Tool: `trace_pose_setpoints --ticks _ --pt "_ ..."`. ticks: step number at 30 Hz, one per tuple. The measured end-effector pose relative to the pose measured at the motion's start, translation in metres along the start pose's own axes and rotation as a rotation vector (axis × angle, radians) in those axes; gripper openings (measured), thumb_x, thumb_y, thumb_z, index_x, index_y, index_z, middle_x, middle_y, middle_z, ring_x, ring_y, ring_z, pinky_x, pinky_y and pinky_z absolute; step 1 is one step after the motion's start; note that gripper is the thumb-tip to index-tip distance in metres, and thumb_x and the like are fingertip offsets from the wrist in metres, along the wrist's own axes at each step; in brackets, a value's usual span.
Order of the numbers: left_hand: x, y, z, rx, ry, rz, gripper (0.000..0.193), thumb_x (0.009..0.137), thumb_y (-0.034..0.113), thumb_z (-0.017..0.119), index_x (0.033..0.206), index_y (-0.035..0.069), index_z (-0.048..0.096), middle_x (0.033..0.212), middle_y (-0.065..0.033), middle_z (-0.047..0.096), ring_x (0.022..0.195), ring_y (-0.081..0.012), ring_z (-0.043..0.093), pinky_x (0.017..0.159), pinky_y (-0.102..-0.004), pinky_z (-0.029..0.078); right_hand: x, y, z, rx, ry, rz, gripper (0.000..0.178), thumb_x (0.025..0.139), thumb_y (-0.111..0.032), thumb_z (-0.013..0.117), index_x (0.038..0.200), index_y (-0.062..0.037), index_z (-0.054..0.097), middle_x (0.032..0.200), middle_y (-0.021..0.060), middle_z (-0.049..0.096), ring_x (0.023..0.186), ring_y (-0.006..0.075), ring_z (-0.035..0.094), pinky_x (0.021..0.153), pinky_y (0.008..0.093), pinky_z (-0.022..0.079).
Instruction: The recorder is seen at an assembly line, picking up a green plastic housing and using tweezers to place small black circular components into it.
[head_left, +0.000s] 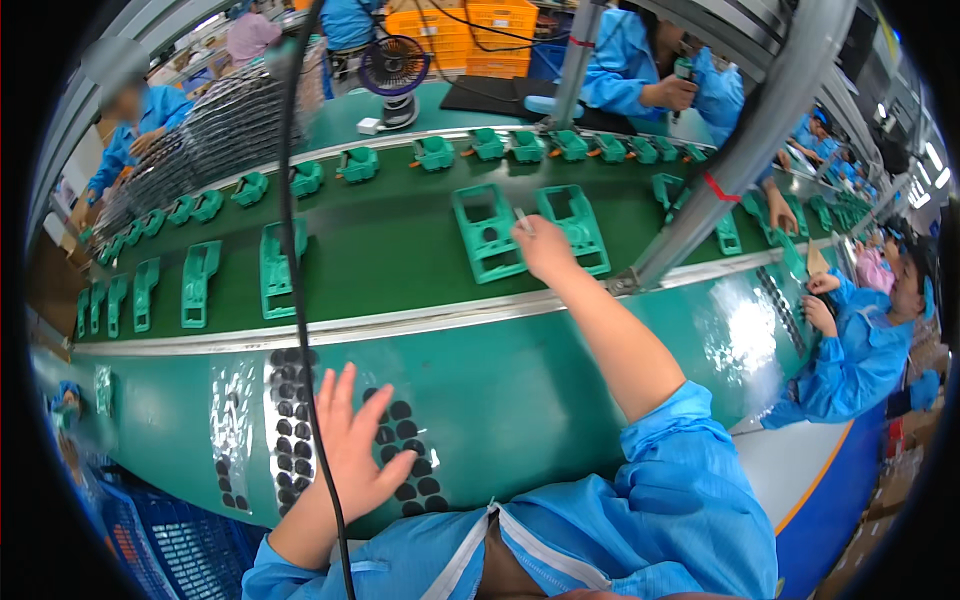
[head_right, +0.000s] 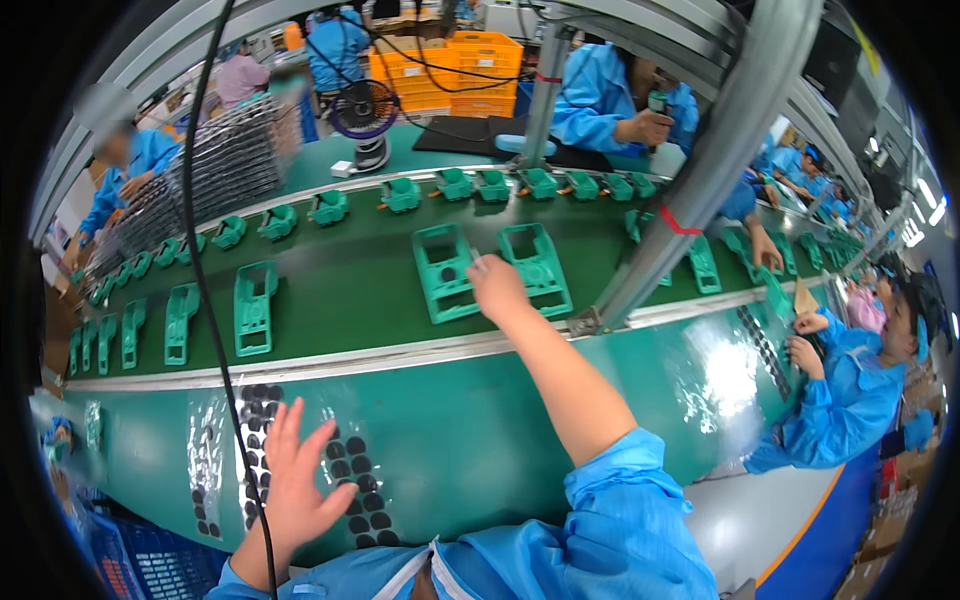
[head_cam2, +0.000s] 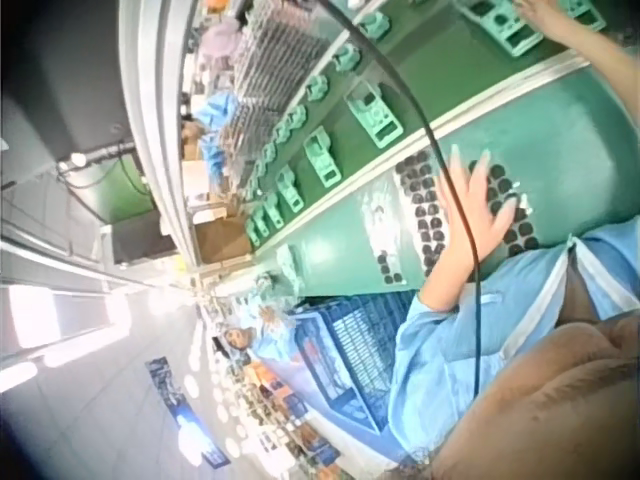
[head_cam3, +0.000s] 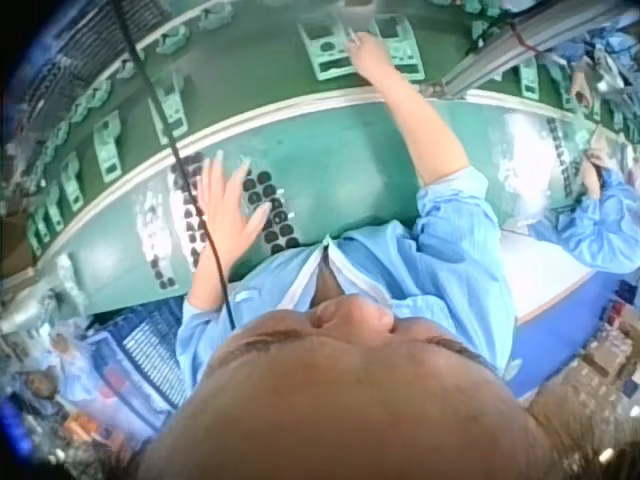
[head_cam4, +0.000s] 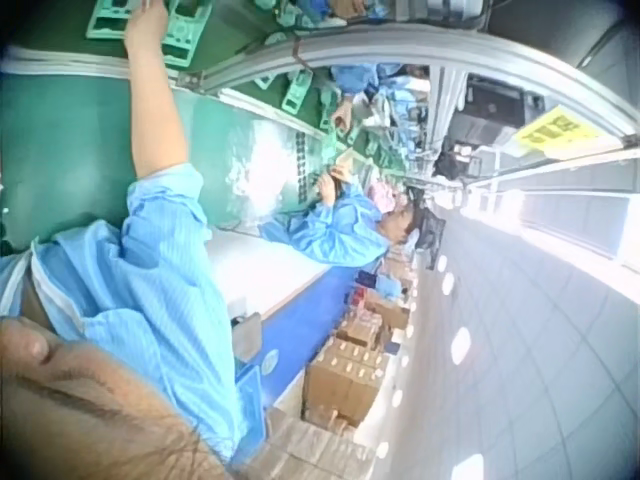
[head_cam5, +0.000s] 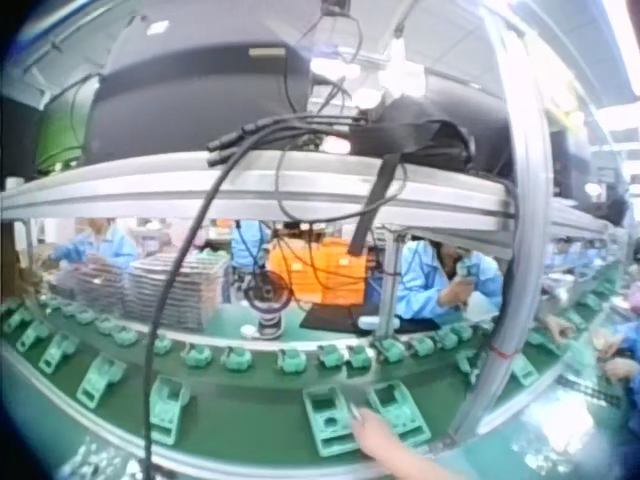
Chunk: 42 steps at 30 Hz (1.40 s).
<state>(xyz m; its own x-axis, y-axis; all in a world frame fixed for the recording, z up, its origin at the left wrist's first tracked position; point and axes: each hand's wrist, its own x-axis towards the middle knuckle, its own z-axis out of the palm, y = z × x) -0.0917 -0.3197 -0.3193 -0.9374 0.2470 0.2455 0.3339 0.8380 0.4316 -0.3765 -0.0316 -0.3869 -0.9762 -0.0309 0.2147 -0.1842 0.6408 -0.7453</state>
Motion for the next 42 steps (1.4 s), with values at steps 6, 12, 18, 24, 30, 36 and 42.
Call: trace_pose_setpoints --ticks 6,12,18,24,30,36,42 --pt "-0.003 -0.120 -0.019 0.017 0.165 -0.270 0.069 0.074 0.029 0.074 0.135 0.010 0.047 0.145 -0.0285 0.030 0.134 -0.0472 0.028 0.108 -0.0514 0.028 -0.085 0.033 -0.007 0.164 0.001 -0.066 0.041 0.091 -0.020 0.060 0.126 -0.0003 0.051 0.100 0.0134 0.064 0.092 0.0193 0.062 0.080 0.0318 0.050" --pt "0.056 -0.271 -0.029 0.194 0.488 -0.543 0.061 0.081 0.031 0.066 0.133 0.003 0.049 0.122 -0.0217 0.057 0.117 -0.0335 0.054 0.099 -0.0386 0.041 -0.170 0.029 -0.053 1.151 -0.302 0.492 0.019 0.099 -0.021 0.047 0.109 -0.0079 0.055 0.058 -0.0028 0.038 0.039 0.0062 0.030 0.033 0.0228 0.022" --pt "0.127 -0.275 0.015 0.025 0.253 -0.643 0.043 0.087 0.038 0.060 0.110 0.001 0.062 0.088 -0.0205 0.066 0.084 -0.0368 0.063 0.074 -0.0464 0.047 -0.165 0.046 -0.059 1.568 -0.447 0.575 0.023 0.102 -0.025 0.041 0.113 -0.0107 0.055 0.063 -0.0022 0.037 0.042 0.0069 0.029 0.035 0.0226 0.024" --pt "0.136 -0.292 0.032 0.062 0.389 -0.552 0.042 0.093 0.041 0.050 0.107 0.003 0.063 0.100 -0.0219 0.065 0.094 -0.0403 0.061 0.081 -0.0459 0.047 -0.160 0.043 -0.052 1.615 -0.559 0.563 0.022 0.101 -0.026 0.043 0.114 -0.0115 0.055 0.065 -0.0016 0.040 0.044 0.0067 0.029 0.037 0.0221 0.023" --pt "0.107 -0.364 -0.019 0.506 0.622 -0.646 0.061 0.079 0.041 0.070 0.121 -0.001 0.056 0.119 -0.0244 0.059 0.109 -0.0394 0.056 0.092 -0.0435 0.045 -0.167 0.041 -0.049 1.627 -0.505 0.581 0.021 0.102 -0.024 0.043 0.113 -0.0100 0.054 0.066 -0.0009 0.045 0.044 0.0066 0.032 0.037 0.0219 0.025" --pt "0.020 -0.459 -0.065 0.324 0.360 -0.586 0.083 0.071 0.035 0.078 0.137 0.000 0.042 0.123 -0.0278 0.056 0.116 -0.0431 0.052 0.097 -0.0459 0.043 -0.156 0.031 -0.046 1.584 -0.529 0.616 0.022 0.103 -0.026 0.038 0.112 -0.0108 0.052 0.067 -0.0002 0.042 0.044 0.0066 0.032 0.037 0.0217 0.028" --pt "0.065 -0.386 -0.060 0.499 0.251 -1.188 0.091 0.070 0.058 0.069 0.140 0.009 0.041 0.129 -0.0242 0.054 0.117 -0.0386 0.053 0.098 -0.0455 0.042 -0.166 0.039 -0.047 1.613 -0.504 0.584 0.022 0.103 -0.026 0.040 0.115 -0.0092 0.049 0.068 0.0005 0.044 0.045 0.0066 0.033 0.037 0.0215 0.026"
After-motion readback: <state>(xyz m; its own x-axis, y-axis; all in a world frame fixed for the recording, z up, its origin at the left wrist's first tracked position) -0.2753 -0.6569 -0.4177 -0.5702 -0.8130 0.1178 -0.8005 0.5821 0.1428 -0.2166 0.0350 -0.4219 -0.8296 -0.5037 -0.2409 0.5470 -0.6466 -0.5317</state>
